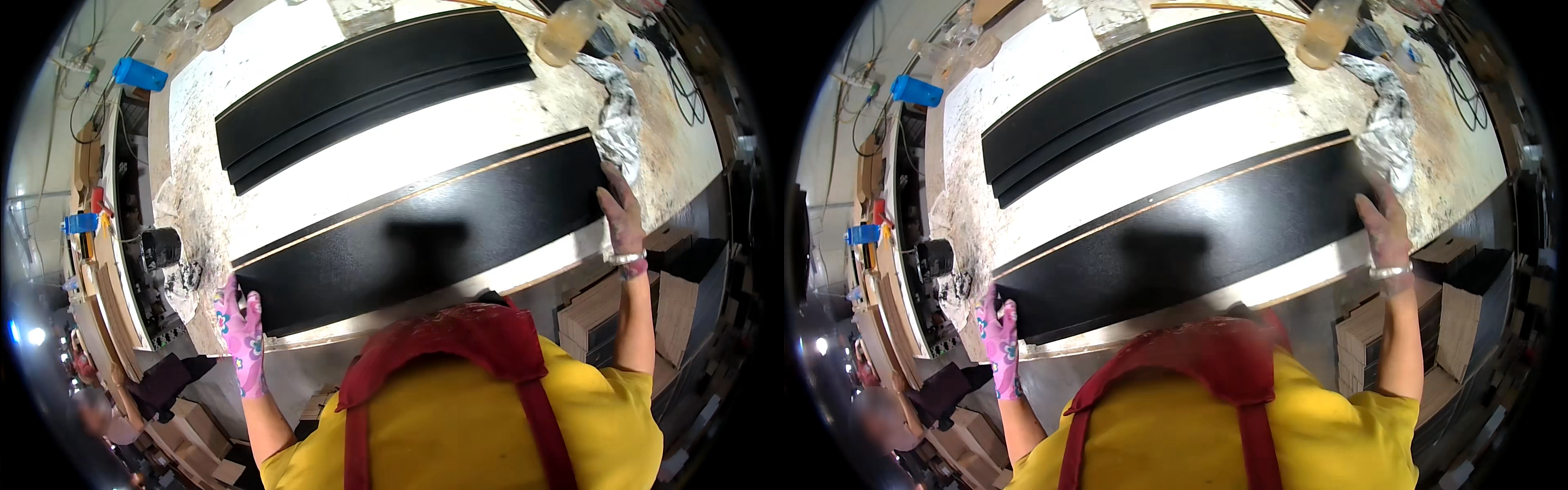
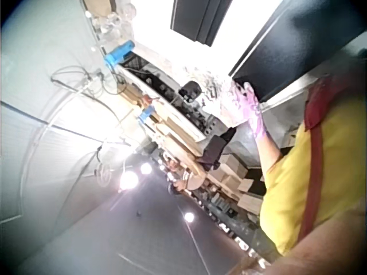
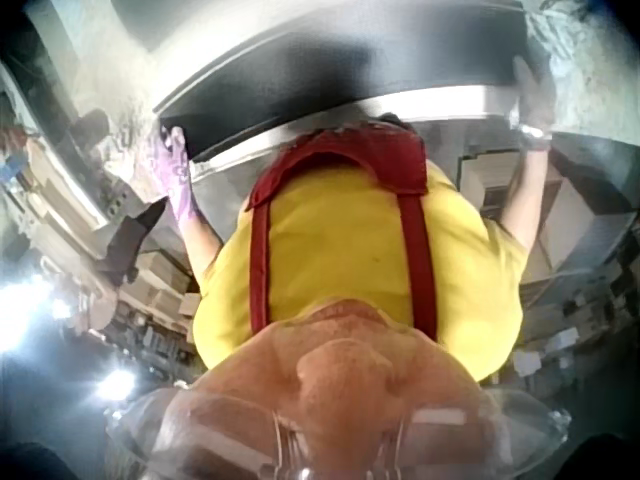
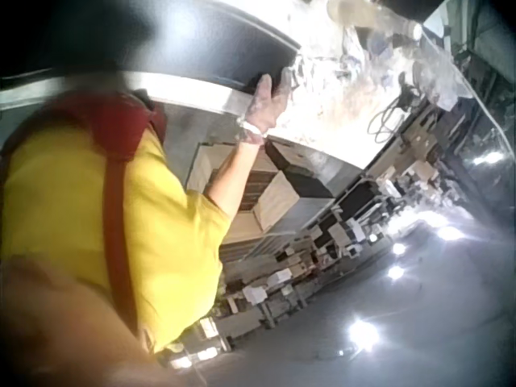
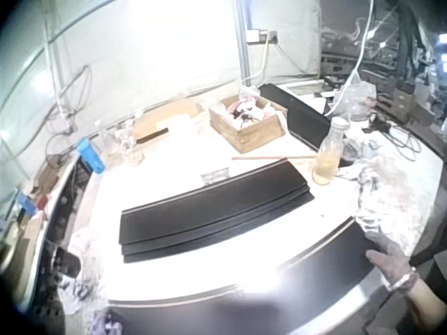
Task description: The person wipes down black rectangular panels with a white cloth, handling them one at a time on a workshop table.
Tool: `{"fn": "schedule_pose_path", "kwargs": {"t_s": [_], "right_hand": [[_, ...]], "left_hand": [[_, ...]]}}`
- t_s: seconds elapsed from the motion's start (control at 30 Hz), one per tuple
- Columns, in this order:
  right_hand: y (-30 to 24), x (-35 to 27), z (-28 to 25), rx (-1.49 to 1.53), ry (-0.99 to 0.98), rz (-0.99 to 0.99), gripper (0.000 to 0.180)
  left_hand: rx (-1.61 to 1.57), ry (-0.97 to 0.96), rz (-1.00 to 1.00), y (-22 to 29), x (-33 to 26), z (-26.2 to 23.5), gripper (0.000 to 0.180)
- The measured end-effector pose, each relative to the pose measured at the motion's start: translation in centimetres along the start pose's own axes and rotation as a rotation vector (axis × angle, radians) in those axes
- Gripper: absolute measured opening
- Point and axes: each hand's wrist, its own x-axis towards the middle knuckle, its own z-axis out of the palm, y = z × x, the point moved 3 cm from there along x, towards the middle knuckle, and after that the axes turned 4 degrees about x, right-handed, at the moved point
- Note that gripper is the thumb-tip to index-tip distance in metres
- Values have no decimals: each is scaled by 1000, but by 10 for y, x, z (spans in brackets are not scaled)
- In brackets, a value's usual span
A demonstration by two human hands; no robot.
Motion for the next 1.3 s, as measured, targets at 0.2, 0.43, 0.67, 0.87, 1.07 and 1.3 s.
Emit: {"fn": "schedule_pose_path", "kwargs": {"t_s": [0.2, 0.43, 0.67, 0.87, 1.07, 1.3], "right_hand": [[41, 95, -65, -575, 327, -251, 62], [95, 151, -39, -767, 182, -139, 50], [-42, 93, -57, -343, 230, -194, 52], [-106, -42, 177, -626, -586, -790, 40], [66, 124, -79, -728, 142, 66, 41], [-100, 2, 76, -522, -212, -570, 32]], "left_hand": [[197, 159, 392, 107, 3, -7, 62], [49, 23, 824, 246, 30, 80, 62], [99, -131, 690, 255, 29, 97, 51], [209, -145, 781, 249, 34, 107, 50], [64, -87, 825, 270, 27, 97, 48], [96, -116, 716, 255, 31, 96, 49]]}}
